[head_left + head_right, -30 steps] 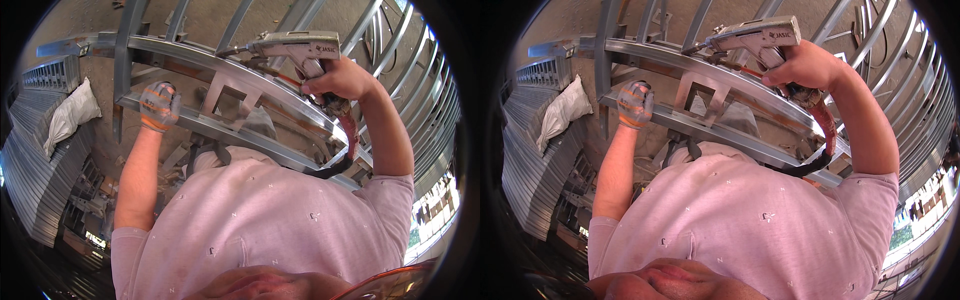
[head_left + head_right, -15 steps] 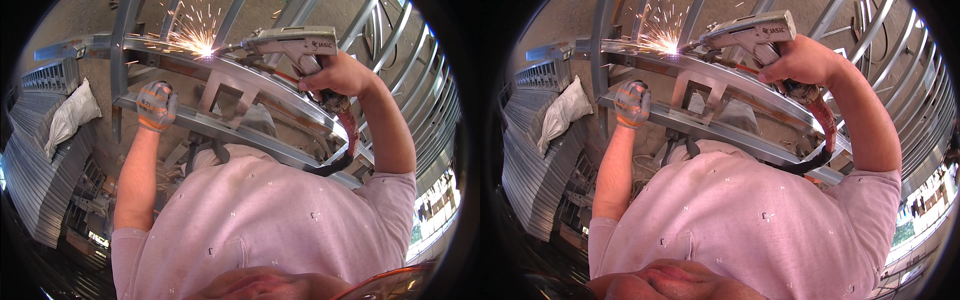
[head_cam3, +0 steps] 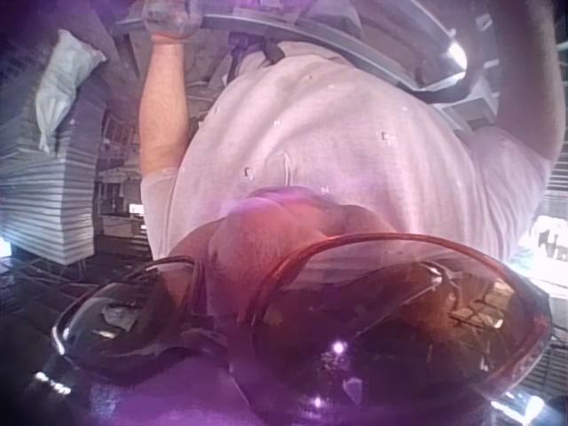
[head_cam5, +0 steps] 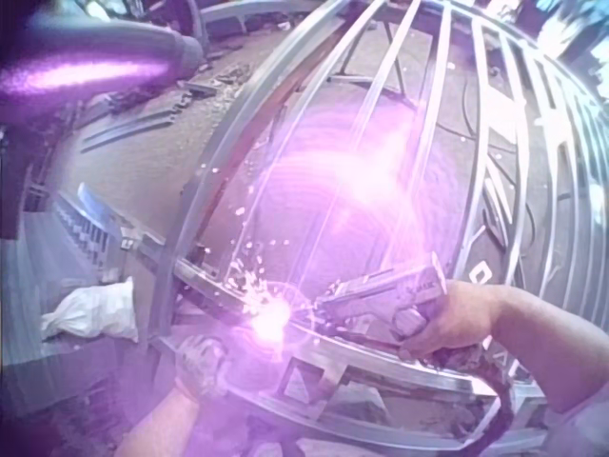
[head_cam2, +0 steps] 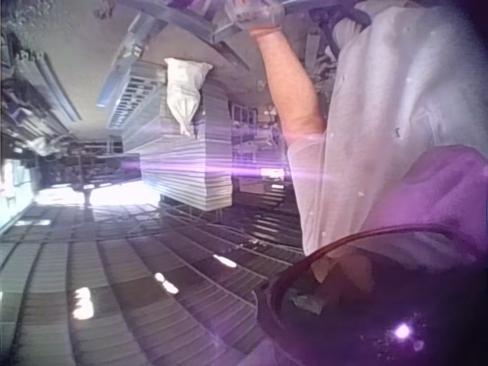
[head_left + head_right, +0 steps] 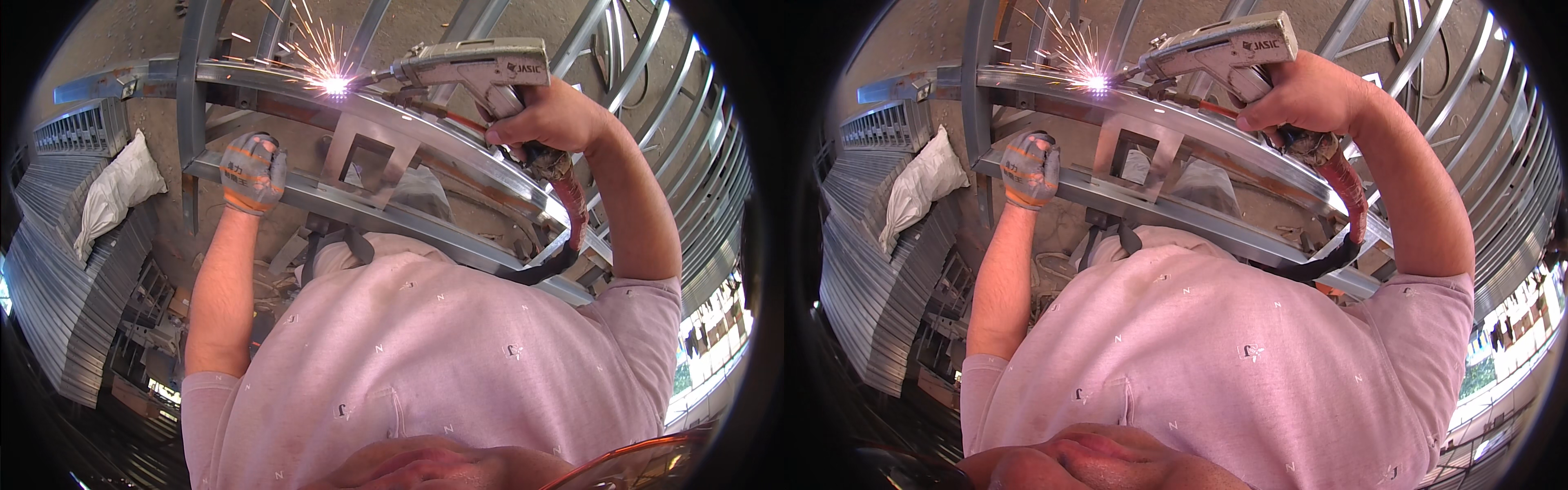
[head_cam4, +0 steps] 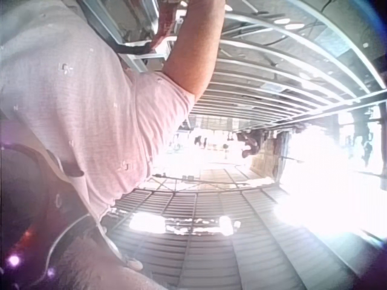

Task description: The person welds a metal frame structure using a handheld welding torch. They hold the frame with one hand while applying the weld with the other, creating sparks along the joints.

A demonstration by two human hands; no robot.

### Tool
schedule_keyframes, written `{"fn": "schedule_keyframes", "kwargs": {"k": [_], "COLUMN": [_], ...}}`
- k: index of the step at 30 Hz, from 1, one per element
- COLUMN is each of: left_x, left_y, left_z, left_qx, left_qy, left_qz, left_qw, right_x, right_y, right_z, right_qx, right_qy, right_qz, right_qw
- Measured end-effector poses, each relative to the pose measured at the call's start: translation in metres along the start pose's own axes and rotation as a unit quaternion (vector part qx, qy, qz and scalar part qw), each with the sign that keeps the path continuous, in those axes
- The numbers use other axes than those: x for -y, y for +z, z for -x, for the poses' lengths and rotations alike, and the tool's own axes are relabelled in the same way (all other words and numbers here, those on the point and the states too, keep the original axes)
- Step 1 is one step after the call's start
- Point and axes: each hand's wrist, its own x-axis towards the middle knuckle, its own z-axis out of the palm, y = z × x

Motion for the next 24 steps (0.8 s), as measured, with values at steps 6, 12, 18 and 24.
{"fn": "schedule_keyframes", "kwargs": {"k": [6, 12, 18, 24], "left_x": [-0.001, 0.001, 0.002, 0.004], "left_y": [0.0, -0.001, 0.001, 0.002], "left_z": [-0.001, -0.001, 0.001, 0.002], "left_qx": [-0.004, 0.007, -0.001, 0.001], "left_qy": [0.019, 0.021, 0.024, 0.006], "left_qz": [-0.003, -0.005, -0.013, -0.004], "left_qw": [1.0, 1.0, 1.0, 1.0], "right_x": [-0.008, -0.006, -0.008, -0.011], "right_y": [-0.001, 0.0, -0.002, -0.003], "right_z": [-0.001, 0.003, 0.003, 0.005], "right_qx": [-0.002, -0.001, 0.011, 0.005], "right_qy": [-0.006, -0.009, -0.006, -0.023], "right_qz": [0.01, -0.008, -0.011, -0.008], "right_qw": [1.0, 1.0, 1.0, 1.0]}}
